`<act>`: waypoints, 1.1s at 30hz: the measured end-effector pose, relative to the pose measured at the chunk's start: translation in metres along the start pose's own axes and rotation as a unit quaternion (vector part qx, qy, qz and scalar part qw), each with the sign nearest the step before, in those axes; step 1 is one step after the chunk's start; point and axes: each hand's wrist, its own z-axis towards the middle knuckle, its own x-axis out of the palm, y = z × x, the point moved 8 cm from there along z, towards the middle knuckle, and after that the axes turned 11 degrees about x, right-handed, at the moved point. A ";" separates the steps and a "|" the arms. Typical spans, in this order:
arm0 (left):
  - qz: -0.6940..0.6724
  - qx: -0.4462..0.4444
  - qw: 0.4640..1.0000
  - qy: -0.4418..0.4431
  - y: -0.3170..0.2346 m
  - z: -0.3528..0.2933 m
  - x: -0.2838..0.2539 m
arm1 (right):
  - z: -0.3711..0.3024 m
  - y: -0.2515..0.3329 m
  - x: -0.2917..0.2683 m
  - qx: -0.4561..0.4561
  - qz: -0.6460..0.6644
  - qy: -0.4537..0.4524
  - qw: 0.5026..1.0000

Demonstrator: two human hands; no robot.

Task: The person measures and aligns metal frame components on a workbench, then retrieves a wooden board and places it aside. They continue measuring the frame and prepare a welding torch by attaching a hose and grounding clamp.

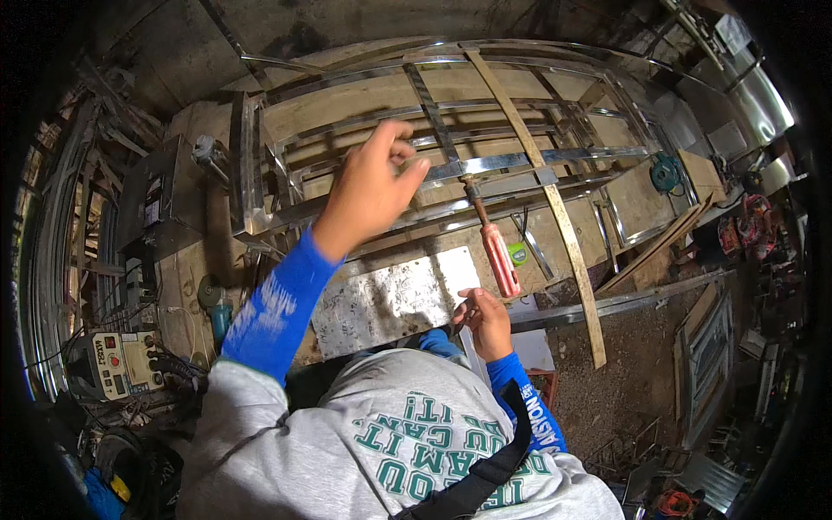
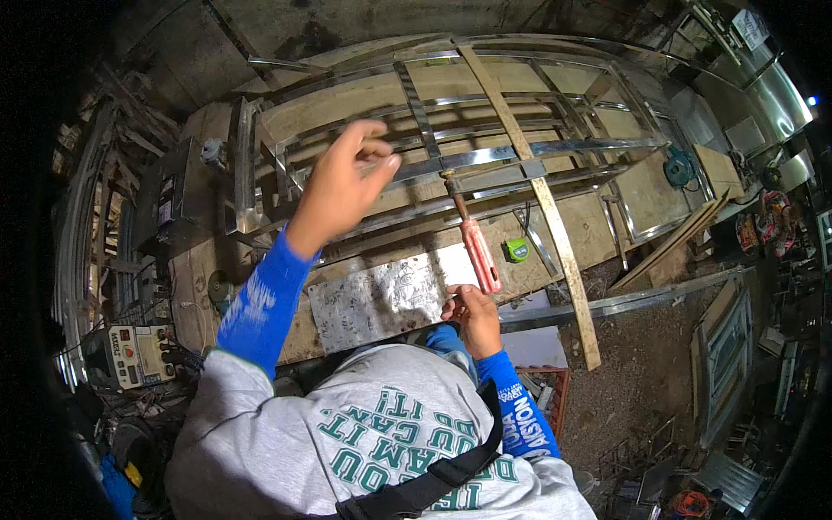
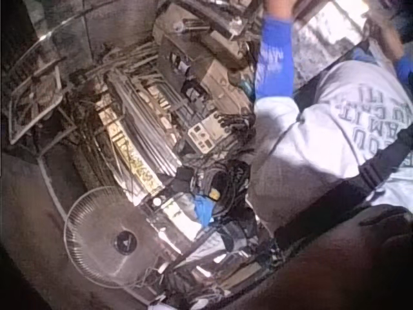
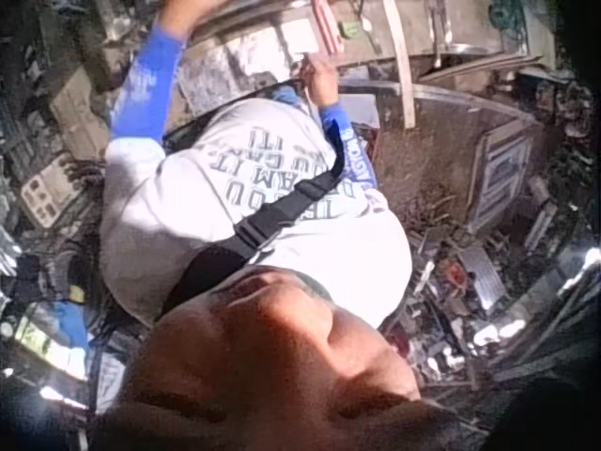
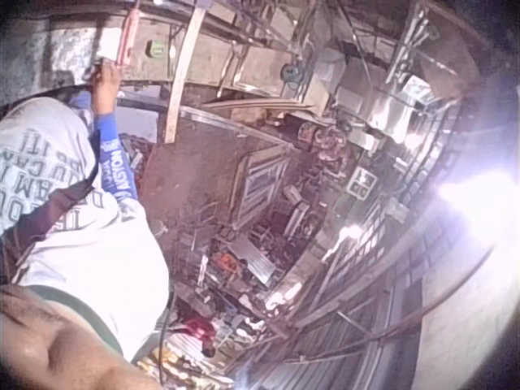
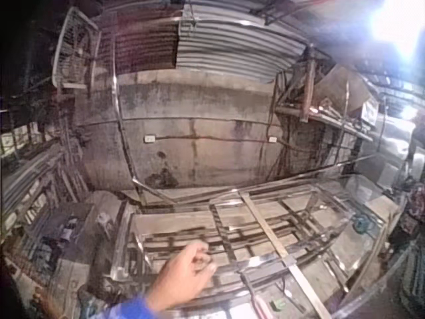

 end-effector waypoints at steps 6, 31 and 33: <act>-0.226 -0.248 0.915 0.222 0.091 0.050 0.096 | 0.025 0.020 -0.016 -0.033 -0.083 -0.047 0.995; -0.079 0.031 0.996 -0.035 -0.002 -0.047 -0.022 | 0.102 0.037 -0.189 -0.143 -0.107 -0.268 0.947; -0.112 0.052 0.992 -0.019 -0.009 -0.072 -0.029 | 0.034 0.011 -0.135 -0.005 0.175 -0.127 0.976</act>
